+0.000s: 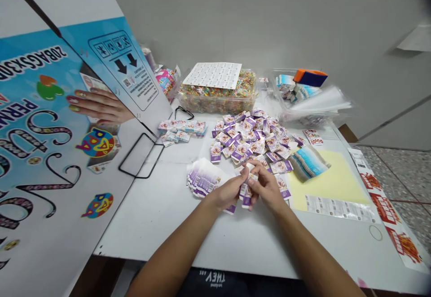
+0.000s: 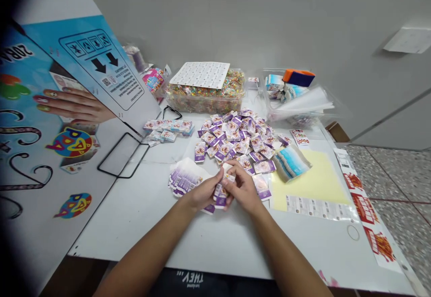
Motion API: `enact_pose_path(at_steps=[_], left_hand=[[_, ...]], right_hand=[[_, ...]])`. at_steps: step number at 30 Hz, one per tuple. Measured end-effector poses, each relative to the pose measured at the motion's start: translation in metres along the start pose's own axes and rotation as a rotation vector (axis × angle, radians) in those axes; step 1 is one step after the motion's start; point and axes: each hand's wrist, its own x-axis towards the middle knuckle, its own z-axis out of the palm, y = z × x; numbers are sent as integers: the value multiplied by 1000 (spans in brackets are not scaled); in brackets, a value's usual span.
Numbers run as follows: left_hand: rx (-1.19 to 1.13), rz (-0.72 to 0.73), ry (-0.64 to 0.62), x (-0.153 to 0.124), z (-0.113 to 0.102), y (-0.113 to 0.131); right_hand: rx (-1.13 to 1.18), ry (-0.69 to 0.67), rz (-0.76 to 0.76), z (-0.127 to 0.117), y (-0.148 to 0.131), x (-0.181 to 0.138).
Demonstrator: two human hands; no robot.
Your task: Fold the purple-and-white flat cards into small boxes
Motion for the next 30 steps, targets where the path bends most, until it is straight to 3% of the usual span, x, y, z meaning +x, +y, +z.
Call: enact_pose_path(at_steps=[3,7,11,14,17,20,25,30], left_hand=[[-109,53,-42,4,0,-5],[-316,149,96,5,-5,-3],[-338,153,164,3,-5,1],[-304,131,243,3,1,2],[-362,157,314,2,4,4],[-476,221,303,1,2,9],[-446,207,391,1,-2,10],[-396,153,431,5,-2,-1]], right_hand=[[-26,-34,31,-10,-12,3],[-446,52,-300,-12,-25,8],[-706,-109,-380,-10,-29,7],[-696,-108,-393,-7,-26,4],[-600,51,-456,-3,-20,0],[-560,159,-530,0,-16,-1],[-647,46,-508,1,-16,0],[-572,58,-392,2,-12,2]])
